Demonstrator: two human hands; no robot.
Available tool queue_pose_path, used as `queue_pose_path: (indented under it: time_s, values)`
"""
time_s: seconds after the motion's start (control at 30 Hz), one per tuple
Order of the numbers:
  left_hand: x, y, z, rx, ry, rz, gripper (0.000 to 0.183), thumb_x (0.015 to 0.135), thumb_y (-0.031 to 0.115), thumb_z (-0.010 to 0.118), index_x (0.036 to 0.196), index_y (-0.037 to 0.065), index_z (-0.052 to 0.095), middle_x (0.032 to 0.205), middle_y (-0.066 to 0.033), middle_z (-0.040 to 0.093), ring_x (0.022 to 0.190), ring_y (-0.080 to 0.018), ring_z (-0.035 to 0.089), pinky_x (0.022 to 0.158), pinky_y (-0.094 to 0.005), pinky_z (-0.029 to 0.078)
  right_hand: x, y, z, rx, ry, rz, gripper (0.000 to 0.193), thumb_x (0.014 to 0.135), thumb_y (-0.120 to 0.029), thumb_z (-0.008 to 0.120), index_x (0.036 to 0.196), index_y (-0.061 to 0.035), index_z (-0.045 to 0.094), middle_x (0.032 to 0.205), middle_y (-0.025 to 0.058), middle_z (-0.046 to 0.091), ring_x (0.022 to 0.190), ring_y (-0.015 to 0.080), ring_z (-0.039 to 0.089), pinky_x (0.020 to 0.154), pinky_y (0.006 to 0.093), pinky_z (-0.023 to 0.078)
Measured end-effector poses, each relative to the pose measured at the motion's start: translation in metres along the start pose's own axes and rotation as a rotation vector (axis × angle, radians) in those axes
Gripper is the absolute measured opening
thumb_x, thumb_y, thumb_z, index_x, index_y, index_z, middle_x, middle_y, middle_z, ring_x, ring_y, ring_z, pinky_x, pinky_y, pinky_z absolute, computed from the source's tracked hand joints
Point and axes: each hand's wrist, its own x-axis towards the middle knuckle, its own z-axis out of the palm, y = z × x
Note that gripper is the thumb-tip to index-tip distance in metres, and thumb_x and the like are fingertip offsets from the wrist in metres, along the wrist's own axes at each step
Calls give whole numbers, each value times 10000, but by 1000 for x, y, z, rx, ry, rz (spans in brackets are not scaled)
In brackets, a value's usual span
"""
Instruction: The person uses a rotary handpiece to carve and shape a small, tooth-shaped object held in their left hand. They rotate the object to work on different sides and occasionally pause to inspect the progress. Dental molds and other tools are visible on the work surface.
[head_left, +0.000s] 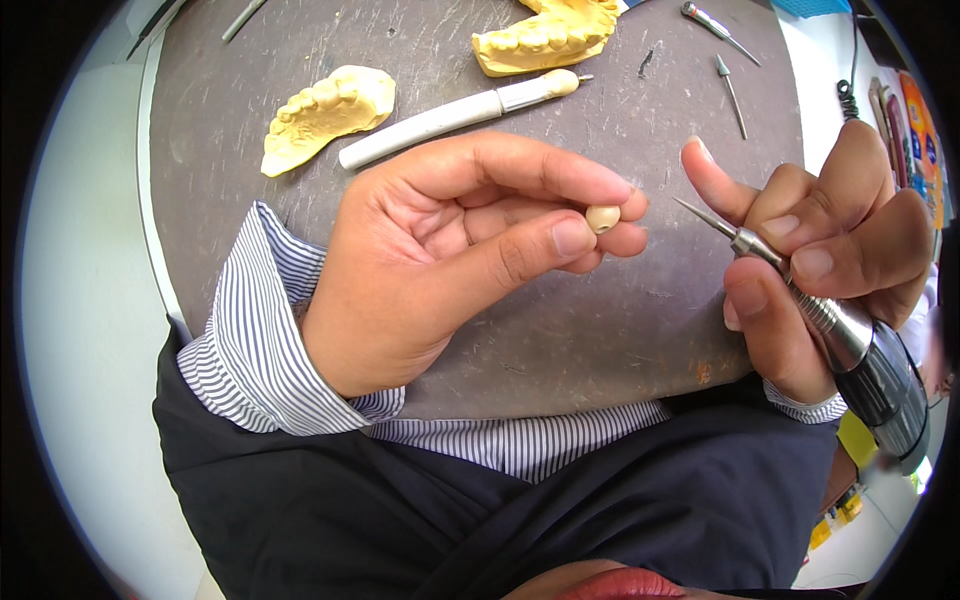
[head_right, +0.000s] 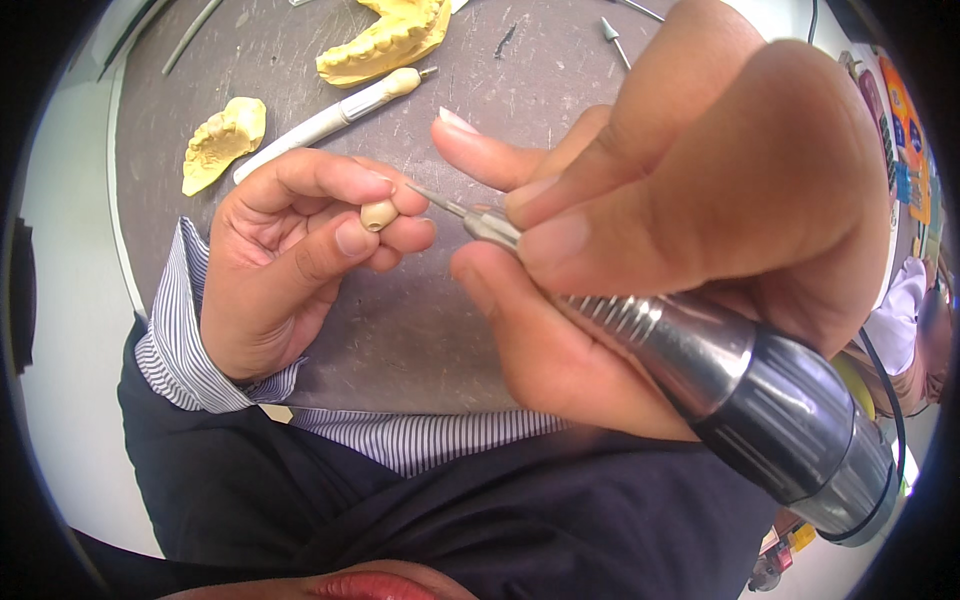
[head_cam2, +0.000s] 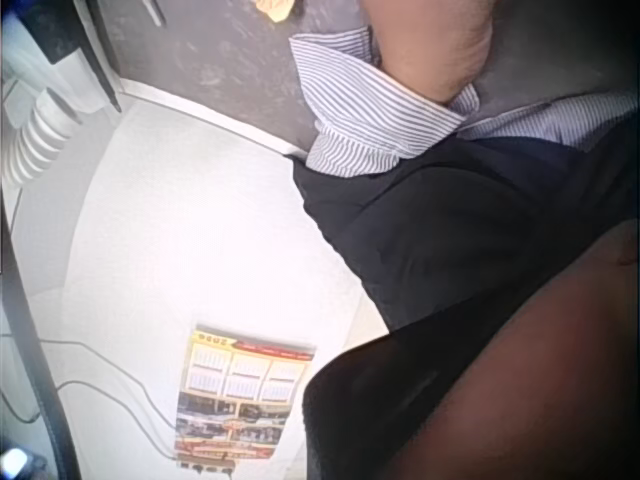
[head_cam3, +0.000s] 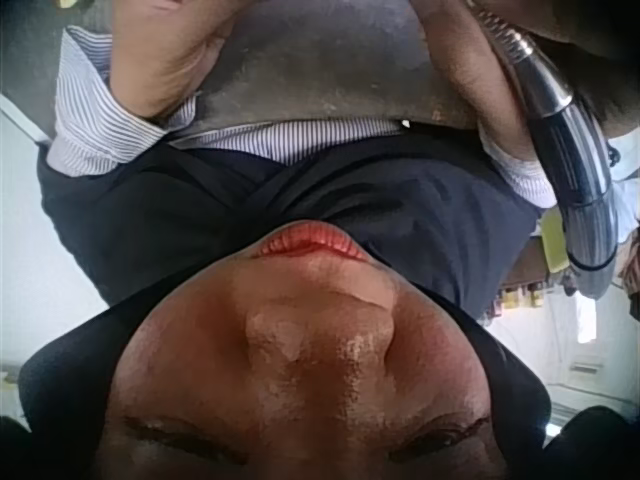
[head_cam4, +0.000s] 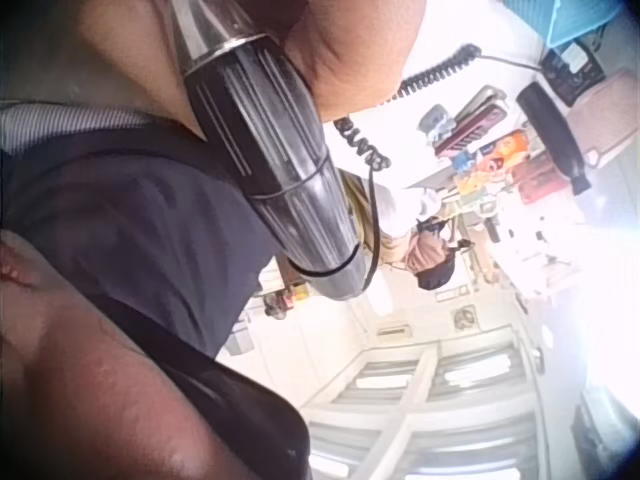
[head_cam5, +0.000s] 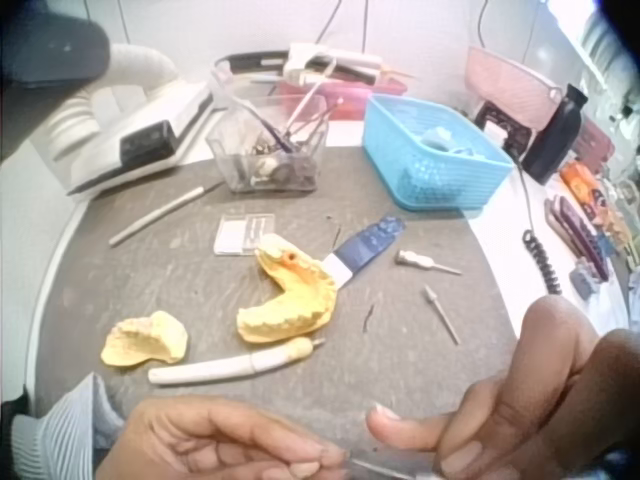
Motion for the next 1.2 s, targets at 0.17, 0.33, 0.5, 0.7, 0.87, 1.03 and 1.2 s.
queue_pose_path:
  time_s: [0.17,0.33,0.5,0.7,0.87,1.03,1.2]
  values:
    - [0,1,0,26,-13,19,184,827,22,516,1009,-6,508,1029,-178,554,930,-208,586,787,-233,490,0,3,3,6,10,-6,287,685,55,622,789,-114,413,751,46,395,513,62,440,893,498,405]
    - [0,2,1,9,27,-11,173,833,35,513,1003,4,503,1038,-177,553,950,-215,579,766,-229,504,-7,18,8,138,96,-51,285,679,57,623,777,-110,415,750,49,397,523,65,443,889,495,409]
    - [-1,4,2,7,55,-46,200,830,42,522,1023,-4,494,1015,-169,567,930,-215,588,750,-229,510,-6,22,8,171,85,-64,281,658,58,630,756,-108,426,754,49,402,538,68,452,870,487,431]
    - [-2,6,3,-5,58,-85,231,822,49,538,1039,-14,491,1007,-162,573,918,-219,593,745,-228,511,-10,25,15,237,152,-70,286,619,63,646,737,-111,452,748,38,408,556,71,476,845,480,456]
    - [-2,2,0,-20,44,-38,203,813,51,556,1003,-9,518,990,-157,576,900,-213,599,742,-235,513,-4,7,18,104,140,33,296,603,64,657,726,-119,460,740,33,410,556,70,479,825,469,474]
    - [-1,1,0,-34,30,-21,178,806,35,560,977,-8,534,972,-153,577,893,-199,596,739,-235,512,-3,8,20,84,94,-17,306,584,66,672,704,-119,461,732,28,407,559,71,480,804,468,488]
    - [-2,1,0,-33,32,-19,175,807,20,551,978,-16,533,963,-148,573,897,-200,592,742,-236,508,6,23,10,114,-54,-154,307,571,62,689,682,-113,463,723,25,404,573,76,490,788,474,495]
